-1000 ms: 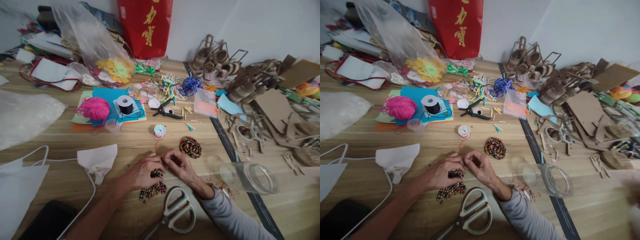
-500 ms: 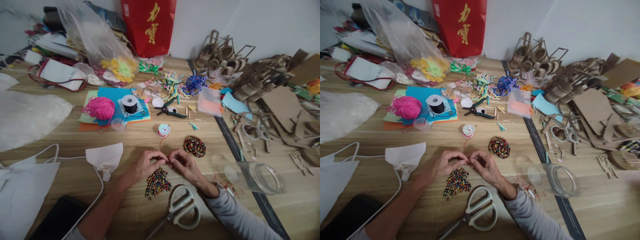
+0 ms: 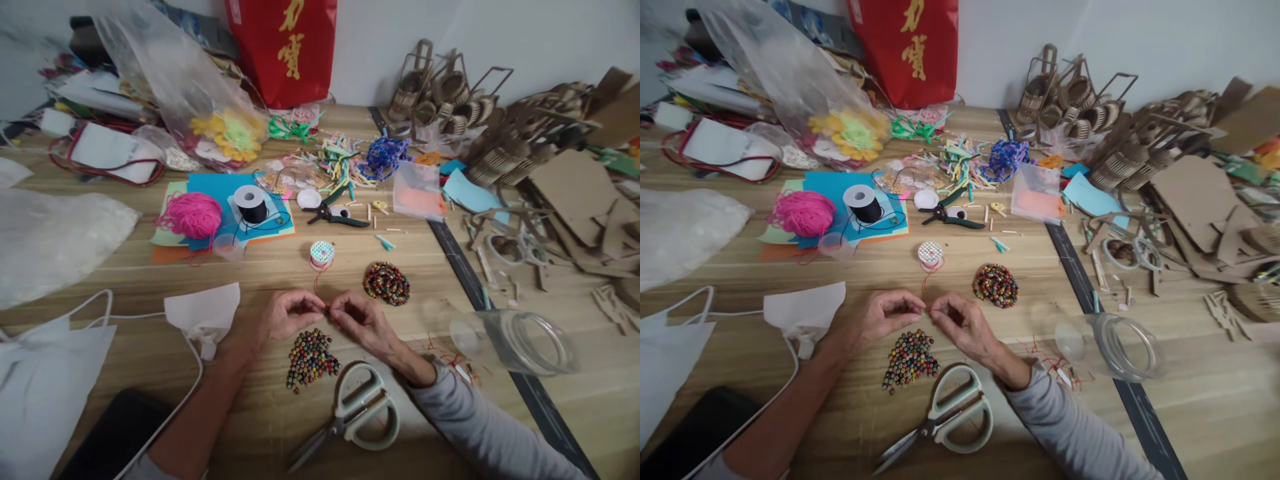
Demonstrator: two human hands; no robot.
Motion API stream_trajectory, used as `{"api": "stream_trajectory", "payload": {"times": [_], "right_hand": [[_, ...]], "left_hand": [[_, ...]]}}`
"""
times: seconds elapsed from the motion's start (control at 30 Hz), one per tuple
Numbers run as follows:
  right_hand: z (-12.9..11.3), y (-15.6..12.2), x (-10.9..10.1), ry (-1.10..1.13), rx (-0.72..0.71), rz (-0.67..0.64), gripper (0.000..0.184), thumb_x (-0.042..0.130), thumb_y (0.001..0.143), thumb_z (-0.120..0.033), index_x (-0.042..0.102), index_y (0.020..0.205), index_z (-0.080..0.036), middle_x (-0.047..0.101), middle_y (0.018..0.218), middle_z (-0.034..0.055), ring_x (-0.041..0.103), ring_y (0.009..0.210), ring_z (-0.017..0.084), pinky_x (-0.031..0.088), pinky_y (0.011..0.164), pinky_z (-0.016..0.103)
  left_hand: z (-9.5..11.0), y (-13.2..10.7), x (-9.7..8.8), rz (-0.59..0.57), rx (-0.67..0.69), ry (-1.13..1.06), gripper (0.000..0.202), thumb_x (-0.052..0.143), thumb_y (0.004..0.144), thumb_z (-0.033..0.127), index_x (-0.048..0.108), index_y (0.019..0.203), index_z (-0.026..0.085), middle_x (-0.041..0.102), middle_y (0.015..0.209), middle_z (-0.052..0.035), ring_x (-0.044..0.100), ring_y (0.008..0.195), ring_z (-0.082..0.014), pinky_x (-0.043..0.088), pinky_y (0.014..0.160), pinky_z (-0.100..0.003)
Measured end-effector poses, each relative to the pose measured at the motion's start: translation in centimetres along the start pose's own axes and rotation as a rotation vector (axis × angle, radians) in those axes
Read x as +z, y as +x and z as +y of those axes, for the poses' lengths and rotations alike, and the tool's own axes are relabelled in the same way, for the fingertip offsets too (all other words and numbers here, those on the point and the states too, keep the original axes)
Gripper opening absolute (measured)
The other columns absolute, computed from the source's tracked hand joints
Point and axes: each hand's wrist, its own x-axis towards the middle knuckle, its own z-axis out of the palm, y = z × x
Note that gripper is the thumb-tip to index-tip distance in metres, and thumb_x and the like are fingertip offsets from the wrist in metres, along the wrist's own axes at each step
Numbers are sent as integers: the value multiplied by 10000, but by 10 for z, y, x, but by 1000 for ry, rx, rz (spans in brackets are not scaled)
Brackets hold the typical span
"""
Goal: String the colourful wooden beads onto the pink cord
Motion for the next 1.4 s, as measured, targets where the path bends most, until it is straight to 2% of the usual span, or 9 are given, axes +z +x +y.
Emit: {"api": "stream_trajectory", "payload": {"times": [0.23,0.4,0.6,0.73,1.1,1.4], "right_hand": [[-1,1,2,-85,-55,-19,173,549,900,-290,597,810,-151,543,667,-7,461,593,97,365,546,211],[-4,3,3,-135,-78,-28,157,553,895,-279,595,808,-156,539,656,-8,471,591,102,376,549,213],[-7,3,4,-196,-111,-37,129,552,889,-246,605,800,-168,573,673,6,507,615,119,398,579,232],[-7,2,3,-192,-104,-45,134,547,887,-245,596,791,-166,558,656,1,492,593,113,398,562,224],[-1,5,5,-153,-64,9,150,607,855,-303,630,831,-157,569,669,2,502,608,111,406,559,223],[-1,13,9,-77,-49,-3,185,590,867,-307,636,795,-143,539,645,-4,457,586,101,371,543,224]], "left_hand": [[4,0,1,-26,-22,71,135,641,737,216,689,836,138,716,810,-49,631,745,-159,493,700,-256],[5,1,3,-17,59,173,145,614,798,280,690,773,159,701,732,-15,600,693,-146,454,664,-244],[-2,2,5,29,94,151,173,601,819,309,678,757,167,698,728,-6,597,688,-146,428,629,-230],[2,2,2,7,104,166,169,601,799,274,671,696,160,669,663,-3,574,654,-143,413,626,-232],[2,2,2,-8,79,137,152,581,783,261,659,718,146,640,665,-7,543,637,-133,421,615,-235],[1,1,5,100,106,101,123,562,785,209,621,696,149,628,659,-2,561,641,-126,442,621,-231]]}}
